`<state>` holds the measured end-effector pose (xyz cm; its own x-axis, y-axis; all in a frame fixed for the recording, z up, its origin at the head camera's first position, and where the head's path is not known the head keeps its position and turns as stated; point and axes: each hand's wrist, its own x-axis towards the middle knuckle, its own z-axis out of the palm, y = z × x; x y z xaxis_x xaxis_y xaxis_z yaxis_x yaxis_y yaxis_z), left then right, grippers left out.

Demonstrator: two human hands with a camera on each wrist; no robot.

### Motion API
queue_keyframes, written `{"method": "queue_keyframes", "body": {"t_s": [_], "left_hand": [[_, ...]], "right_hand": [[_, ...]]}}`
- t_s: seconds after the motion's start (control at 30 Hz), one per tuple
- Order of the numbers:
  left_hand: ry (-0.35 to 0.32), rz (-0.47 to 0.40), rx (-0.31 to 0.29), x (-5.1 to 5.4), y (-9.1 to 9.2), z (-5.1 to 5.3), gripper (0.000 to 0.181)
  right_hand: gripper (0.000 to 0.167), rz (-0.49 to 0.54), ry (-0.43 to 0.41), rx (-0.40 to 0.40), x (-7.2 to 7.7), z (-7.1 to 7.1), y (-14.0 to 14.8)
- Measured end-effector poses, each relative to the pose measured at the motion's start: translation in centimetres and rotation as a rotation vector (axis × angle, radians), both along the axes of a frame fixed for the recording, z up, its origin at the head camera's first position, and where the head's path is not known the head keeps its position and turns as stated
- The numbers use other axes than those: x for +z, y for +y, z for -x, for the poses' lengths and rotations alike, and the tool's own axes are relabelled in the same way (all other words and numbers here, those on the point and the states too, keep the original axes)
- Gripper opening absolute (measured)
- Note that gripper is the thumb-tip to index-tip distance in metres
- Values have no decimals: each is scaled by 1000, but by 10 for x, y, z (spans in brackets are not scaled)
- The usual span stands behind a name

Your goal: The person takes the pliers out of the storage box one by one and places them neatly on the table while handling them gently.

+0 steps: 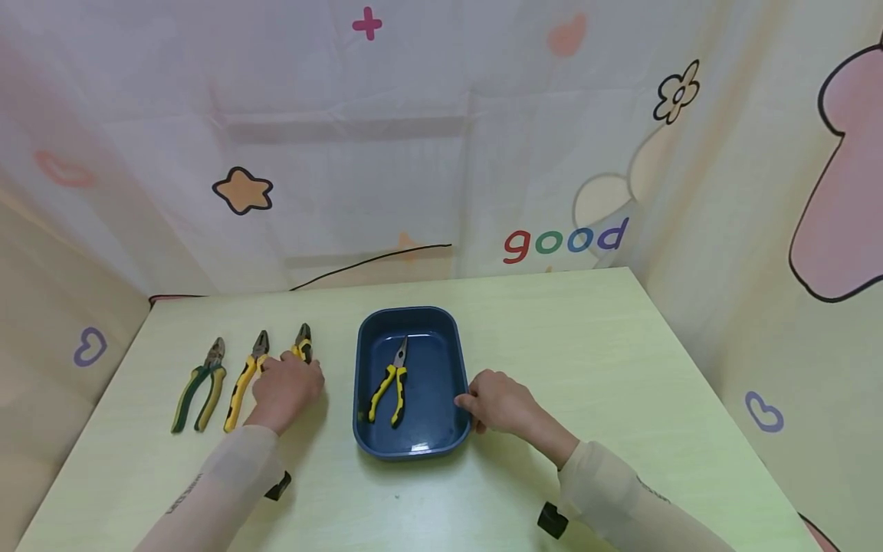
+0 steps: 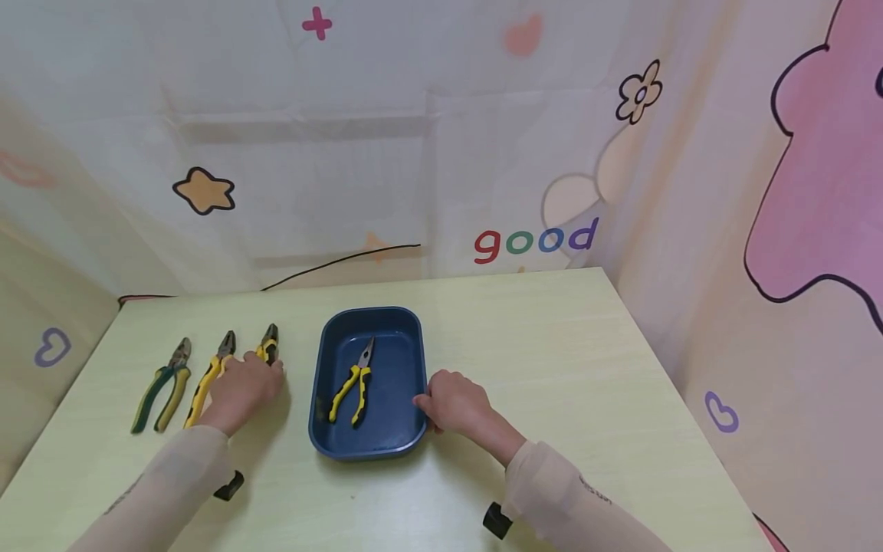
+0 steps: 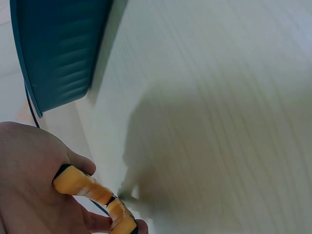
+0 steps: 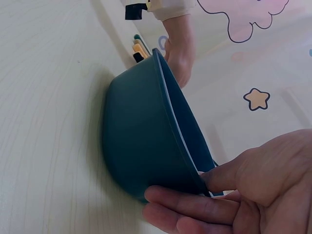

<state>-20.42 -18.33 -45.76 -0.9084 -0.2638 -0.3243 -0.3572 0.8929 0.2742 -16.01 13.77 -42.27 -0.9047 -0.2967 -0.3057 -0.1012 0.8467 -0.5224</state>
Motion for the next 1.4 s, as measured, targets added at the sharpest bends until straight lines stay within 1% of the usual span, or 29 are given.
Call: {"method": "queue_keyframes", "body": {"t_s": [0.3,0.53,0.77,0.97,1.4], "left_hand": [[-3,22,-3,-2,2,0,63],[-17,8,-4,-4,2,1,62],[-29,10,-18,-3,3,1,64],[-47,2,-8,-3,4,0,67],[-45,28,-16,-2,5,-1,67]], "right_hand": [[33,0,-4,-3,0,0,0],[33,-1,-9,-7,0,0,0],[34,8,-12,-5,1,-1,0],[34,12,-7,1,1,-1,0],[34,16,-14,-6,0,0,-1]]}}
